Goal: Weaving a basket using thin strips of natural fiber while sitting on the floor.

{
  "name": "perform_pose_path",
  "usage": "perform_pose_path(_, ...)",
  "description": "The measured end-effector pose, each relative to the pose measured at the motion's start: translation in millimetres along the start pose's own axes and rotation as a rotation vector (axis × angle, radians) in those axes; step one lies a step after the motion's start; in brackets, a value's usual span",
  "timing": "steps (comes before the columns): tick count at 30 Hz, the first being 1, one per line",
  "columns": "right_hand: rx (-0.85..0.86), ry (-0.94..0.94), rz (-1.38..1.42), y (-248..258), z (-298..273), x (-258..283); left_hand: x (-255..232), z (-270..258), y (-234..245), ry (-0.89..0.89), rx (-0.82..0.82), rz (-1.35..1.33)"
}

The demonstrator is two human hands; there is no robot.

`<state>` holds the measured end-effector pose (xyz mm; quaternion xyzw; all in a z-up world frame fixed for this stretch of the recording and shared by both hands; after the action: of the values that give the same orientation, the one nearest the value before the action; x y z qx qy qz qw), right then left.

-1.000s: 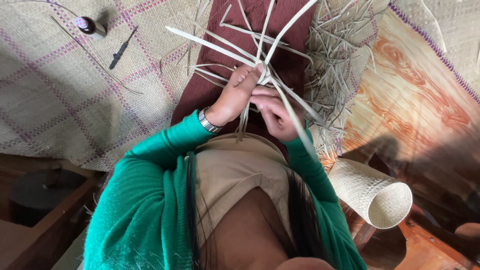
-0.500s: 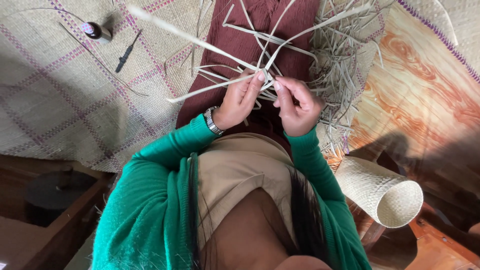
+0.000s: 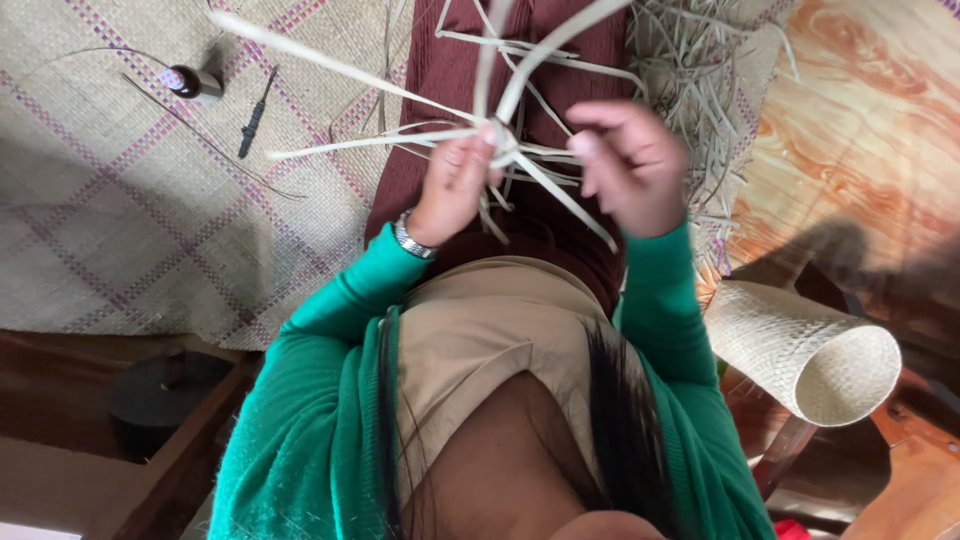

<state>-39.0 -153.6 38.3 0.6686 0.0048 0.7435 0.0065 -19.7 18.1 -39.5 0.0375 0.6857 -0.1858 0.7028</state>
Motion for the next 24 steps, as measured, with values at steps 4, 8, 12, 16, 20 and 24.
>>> perform_pose_path(4, -0.220, 0.061, -0.079, 52, -1, -10, 9, 2, 50, 0.037, -0.162, -0.045)
perform_pose_path(8, -0.278, 0.085, -0.338, 79, -20, -38, -29, 1, 94, -0.142, -0.295, 0.151)
perform_pose_path(12, -0.209, -0.073, -0.253, 59, -29, -53, -26, -5, 90, 0.084, -0.443, 0.450)
perform_pose_path(16, -0.004, -0.136, -0.149, 19, -9, -28, -13, 4, 60, -0.085, -0.249, 0.483)
perform_pose_path(20, 0.263, -0.067, -0.208, -24, 5, 7, -22, 8, 32, -0.054, -0.121, 0.374)
perform_pose_path(24, 0.263, 0.016, -0.251, -39, 9, 4, -29, 7, 23, -0.029, -0.087, 0.377)
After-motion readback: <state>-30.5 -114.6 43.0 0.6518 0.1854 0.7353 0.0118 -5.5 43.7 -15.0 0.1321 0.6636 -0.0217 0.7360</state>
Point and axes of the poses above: each hand's wrist, its own z-axis towards the middle knuckle, its own y-axis out of the back of the hand, x = y × z, the point moved 1 cm from there along z, towards the middle knuckle, and after that the axes turned 10 degrees about z, right-handed, at the moved point
